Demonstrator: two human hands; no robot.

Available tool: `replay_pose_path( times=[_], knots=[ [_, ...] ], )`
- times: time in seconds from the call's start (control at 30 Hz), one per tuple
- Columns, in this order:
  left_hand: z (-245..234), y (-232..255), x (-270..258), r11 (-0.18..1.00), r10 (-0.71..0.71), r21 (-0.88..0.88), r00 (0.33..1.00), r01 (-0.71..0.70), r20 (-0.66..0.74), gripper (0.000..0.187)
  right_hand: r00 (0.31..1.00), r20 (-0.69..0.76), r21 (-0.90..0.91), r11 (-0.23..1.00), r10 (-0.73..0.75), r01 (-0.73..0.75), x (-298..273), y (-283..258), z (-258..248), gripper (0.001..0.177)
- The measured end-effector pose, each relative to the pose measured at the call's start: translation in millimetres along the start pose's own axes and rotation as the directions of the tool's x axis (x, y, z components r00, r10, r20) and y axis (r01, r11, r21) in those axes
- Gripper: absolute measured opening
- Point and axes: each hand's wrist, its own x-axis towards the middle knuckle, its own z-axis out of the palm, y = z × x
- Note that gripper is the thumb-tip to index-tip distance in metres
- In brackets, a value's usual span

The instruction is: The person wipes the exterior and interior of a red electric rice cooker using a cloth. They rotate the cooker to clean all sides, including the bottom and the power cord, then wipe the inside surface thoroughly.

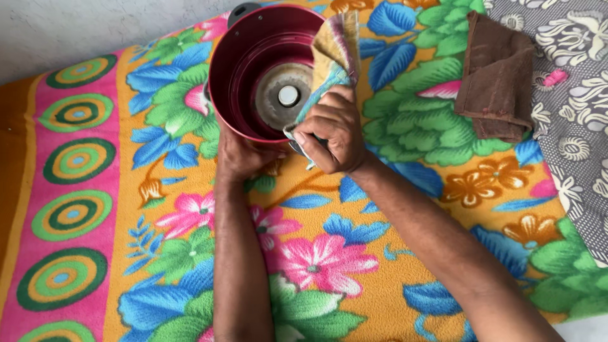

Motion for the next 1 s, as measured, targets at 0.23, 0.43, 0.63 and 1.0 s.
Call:
replay_pose_path(
  times=[0.23,0.43,0.63,1.0],
  knots=[
    [-2,-21,-4,0.920,-0.249,-0.259,0.948,0.295,0.197,0.133,0.995,0.097,-0.139,0.989,-0.029,0.042,-10,-12,19,0.022],
    [7,-22,-3,0.701,-0.391,-0.506,0.864,0.502,0.316,0.137,0.984,0.174,-0.158,0.985,-0.038,0.066,-20,70,-31,0.051],
    [25,-10,-2,0.776,-0.250,-0.537,0.943,0.330,0.219,0.158,0.951,-0.047,-0.070,0.948,0.307,-0.310,-32,111,-55,0.053],
    [20,-4,-2,0.935,-0.167,-0.324,0.985,0.145,-0.042,0.172,0.957,0.271,-0.127,0.989,0.104,-0.071,7,4,-1,0.025]
  ],
)
